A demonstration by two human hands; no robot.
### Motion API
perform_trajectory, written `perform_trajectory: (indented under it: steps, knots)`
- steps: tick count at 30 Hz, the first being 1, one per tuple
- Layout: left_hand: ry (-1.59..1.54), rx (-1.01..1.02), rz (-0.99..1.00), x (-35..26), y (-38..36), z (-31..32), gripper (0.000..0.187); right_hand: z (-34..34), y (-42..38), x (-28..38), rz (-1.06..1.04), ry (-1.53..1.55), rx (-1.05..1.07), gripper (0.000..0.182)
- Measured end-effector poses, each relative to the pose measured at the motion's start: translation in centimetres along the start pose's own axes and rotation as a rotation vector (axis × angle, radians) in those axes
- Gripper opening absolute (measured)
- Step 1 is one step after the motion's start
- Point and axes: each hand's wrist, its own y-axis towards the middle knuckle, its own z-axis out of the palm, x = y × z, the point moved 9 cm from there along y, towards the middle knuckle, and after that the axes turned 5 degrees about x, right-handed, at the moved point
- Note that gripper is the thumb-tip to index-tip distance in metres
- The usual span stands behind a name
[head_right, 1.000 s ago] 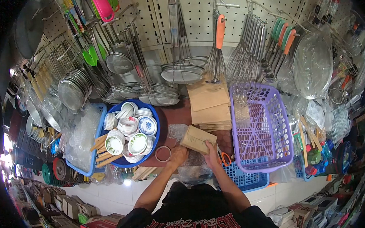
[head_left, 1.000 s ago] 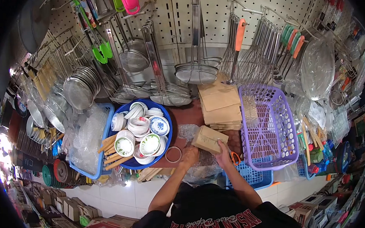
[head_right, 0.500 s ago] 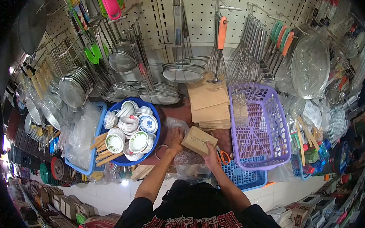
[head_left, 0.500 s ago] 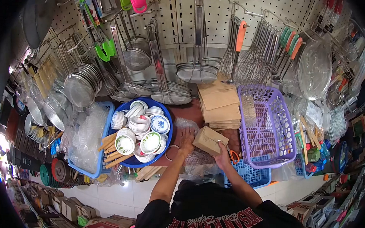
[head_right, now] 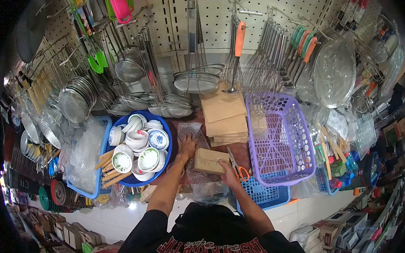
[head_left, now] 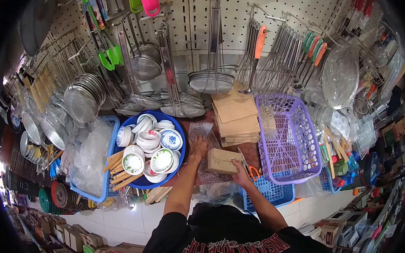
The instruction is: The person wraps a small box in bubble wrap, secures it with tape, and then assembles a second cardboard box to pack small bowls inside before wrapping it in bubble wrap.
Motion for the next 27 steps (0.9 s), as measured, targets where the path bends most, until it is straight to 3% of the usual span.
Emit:
perform_trajectory:
  steps: [5,8,11,14,27]
  knots:
    - [0.026,0.024,-0.153,1.1,1.8,-0.8,0.060,0.9,0.3,0.0,0.005,-0.118,0.163,0.056]
    - [-0.049,-0.140,-0.189,0.9,0.8,-2.8,0.065,1.4,0.4,0.0,-0.008,-0.142,0.193,0.056]
    - [0.068,-0.162,-0.193,0.6,0.5,-3.4,0.074,1.5,0.3,0.3,-0.013,-0.137,0.180,0.055]
    - [-0.135,-0.210,-0.126,1.5,2.2,-0.4,0.081,1.5,0.1,0.4,-0.003,-0.136,0.159,0.053]
    - [-0.210,0.033,-0.293,0.5,2.5,-2.2,0.085,2.6,-1.3,1.2,0.023,-0.148,0.115,0.052]
